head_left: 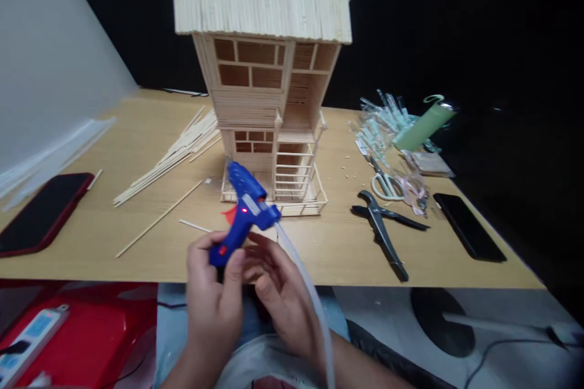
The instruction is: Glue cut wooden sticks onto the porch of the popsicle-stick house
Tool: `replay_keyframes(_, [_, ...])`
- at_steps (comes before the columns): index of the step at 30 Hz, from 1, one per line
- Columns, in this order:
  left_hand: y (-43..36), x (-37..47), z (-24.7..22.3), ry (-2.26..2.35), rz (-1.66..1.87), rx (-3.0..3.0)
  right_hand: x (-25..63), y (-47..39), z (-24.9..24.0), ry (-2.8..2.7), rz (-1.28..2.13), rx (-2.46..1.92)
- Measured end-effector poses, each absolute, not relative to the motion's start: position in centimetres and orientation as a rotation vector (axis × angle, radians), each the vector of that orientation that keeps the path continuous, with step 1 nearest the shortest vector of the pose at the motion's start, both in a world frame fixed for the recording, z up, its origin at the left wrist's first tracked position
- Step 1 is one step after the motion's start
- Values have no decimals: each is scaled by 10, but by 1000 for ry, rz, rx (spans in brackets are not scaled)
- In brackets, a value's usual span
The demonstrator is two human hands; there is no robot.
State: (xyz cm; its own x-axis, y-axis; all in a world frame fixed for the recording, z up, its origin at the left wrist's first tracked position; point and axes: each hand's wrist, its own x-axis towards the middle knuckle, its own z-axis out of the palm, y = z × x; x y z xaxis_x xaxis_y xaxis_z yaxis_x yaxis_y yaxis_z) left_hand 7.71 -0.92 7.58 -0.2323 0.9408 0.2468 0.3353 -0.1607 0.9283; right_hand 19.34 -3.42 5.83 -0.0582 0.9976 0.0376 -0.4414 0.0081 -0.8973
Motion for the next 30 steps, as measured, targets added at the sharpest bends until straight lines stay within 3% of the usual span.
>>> replay_keyframes(5, [-32, 133, 69, 1277, 1226, 1898, 223, -34, 70, -816, 1207, -885])
replay_keyframes(10, [-1, 130, 75, 866, 1038, 2345, 262, -35, 72, -539, 1131, -882])
replay_keyframes(15, [65, 109, 71, 1225, 941, 2455, 307, -38, 71, -463, 1082, -902])
replay_keyframes(23, [104, 123, 68, 1514, 94, 2653, 323, -53, 62, -473, 1236, -975])
replay_keyframes(30, [110, 130, 57, 1532, -53, 2709, 321, -51, 57, -490, 1362, -1014])
